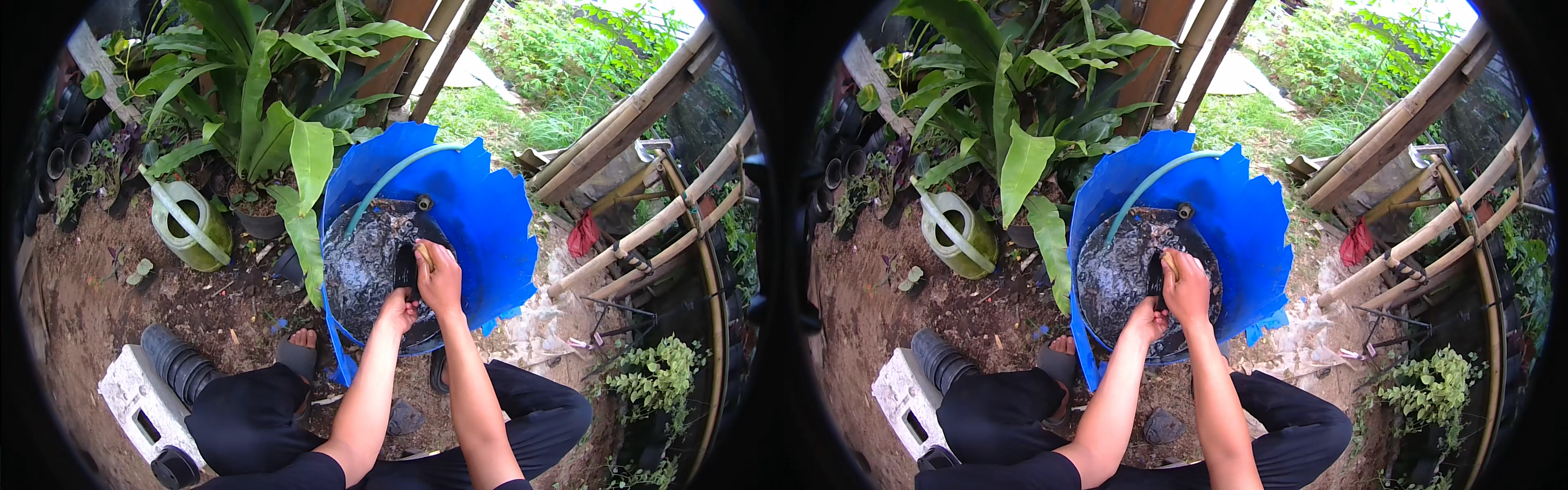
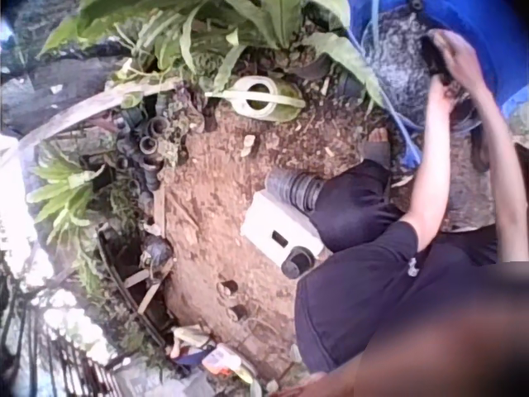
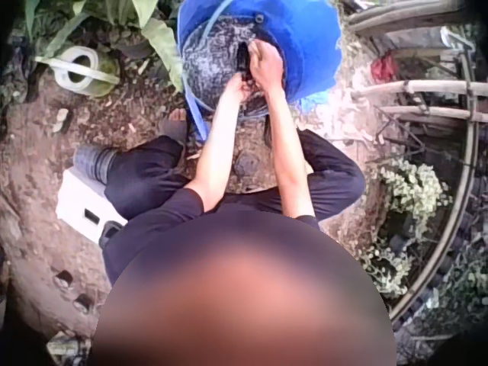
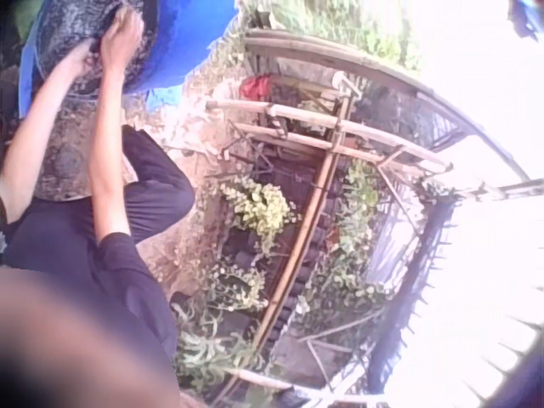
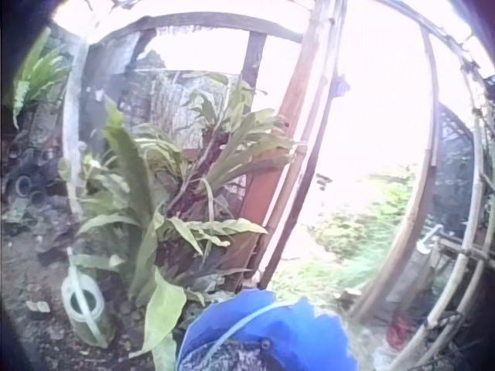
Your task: The person washes several small black plastic plant pots one by one using a sponge and water from a blue bucket. They scrub the inside and outside of each pot, rinse it under a running hose, and place the cleaned pots on a white block nearby.
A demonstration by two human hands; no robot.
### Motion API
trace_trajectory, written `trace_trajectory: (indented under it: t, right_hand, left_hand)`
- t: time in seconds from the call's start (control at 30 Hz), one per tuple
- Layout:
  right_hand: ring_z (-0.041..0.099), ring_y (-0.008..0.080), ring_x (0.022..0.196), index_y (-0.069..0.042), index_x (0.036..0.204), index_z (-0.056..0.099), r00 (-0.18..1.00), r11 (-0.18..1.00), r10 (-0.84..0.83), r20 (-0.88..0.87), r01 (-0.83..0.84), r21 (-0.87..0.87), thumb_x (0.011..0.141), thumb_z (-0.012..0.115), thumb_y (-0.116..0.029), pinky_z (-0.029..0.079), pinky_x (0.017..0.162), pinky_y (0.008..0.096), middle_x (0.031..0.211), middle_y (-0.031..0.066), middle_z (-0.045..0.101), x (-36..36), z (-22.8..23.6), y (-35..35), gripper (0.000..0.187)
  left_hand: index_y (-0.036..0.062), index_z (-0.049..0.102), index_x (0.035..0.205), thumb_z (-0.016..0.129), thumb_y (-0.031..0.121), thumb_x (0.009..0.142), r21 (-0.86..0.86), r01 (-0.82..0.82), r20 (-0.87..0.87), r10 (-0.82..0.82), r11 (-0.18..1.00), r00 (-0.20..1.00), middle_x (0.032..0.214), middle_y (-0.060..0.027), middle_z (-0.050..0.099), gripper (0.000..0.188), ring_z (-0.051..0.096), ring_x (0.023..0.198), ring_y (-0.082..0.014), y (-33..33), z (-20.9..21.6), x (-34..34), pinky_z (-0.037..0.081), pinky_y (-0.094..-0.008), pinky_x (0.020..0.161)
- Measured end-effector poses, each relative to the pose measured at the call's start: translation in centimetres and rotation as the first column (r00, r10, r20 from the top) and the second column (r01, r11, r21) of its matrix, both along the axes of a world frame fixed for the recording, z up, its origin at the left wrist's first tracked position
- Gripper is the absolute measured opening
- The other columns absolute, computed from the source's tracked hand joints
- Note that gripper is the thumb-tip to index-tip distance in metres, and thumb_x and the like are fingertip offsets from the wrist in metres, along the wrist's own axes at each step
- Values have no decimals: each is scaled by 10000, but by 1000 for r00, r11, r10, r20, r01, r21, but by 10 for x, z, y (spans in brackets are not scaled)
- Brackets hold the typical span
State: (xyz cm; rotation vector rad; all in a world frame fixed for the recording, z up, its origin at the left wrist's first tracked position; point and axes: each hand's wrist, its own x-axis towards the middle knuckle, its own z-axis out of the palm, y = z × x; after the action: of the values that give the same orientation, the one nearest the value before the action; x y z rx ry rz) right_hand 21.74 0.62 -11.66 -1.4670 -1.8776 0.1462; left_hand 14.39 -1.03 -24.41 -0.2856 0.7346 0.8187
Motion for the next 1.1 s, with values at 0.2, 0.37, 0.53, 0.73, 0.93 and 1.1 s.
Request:
trace_trajectory:
  t: [0.2,0.37,0.53,0.73,0.93,1.1]
  right_hand:
    - [711,339,1011,-24,1195,685,953,968,-248,-177,252,4,1033,619,-170,536,880,405,1090,168,730,10,-12,-8,227]
    - [724,257,1041,-33,1243,682,876,933,-356,-324,349,-82,1061,601,-226,538,908,372,1139,151,746,21,-15,-11,277]
    - [723,287,1062,-11,1240,675,845,912,-407,-346,394,-110,1058,594,-198,541,919,384,1142,166,743,31,-9,-13,273]
    - [718,230,1067,-3,1266,662,800,929,-366,-475,342,-140,1069,585,-200,546,915,357,1168,146,748,29,-6,-18,288]
    - [707,194,1068,-3,1289,652,785,960,-277,-554,249,-127,1076,584,-205,543,916,331,1184,129,743,24,-3,-19,301]
    - [678,161,1093,5,1327,617,812,967,-254,-525,214,-137,1093,562,-192,528,951,301,1191,114,729,21,0,-20,310]
  left_hand:
    - [75,528,1203,604,259,1018,166,-41,-378,102,985,920,950,-127,623,272,626,793,-202,2,22,1,549,-336,617]
    - [112,306,1516,566,475,1054,538,-3,-582,375,843,721,1466,-278,441,643,633,1137,-291,-4,34,8,639,-386,730]
    - [69,187,1623,676,603,948,682,56,-460,369,729,808,1553,-265,390,990,537,1327,-304,-13,34,9,621,-372,833]
    - [-28,171,1603,915,486,768,811,153,-503,541,564,674,1581,-273,354,1230,413,1452,-332,-6,31,7,336,-442,1213]
    - [-36,192,1607,907,320,809,831,-18,-313,495,555,811,1560,-236,412,1129,442,1433,-292,-9,34,2,348,-415,1206]
    - [-16,416,1534,917,400,770,847,119,-426,527,518,736,1561,-211,450,1004,387,1483,-311,-9,37,0,291,-428,1234]
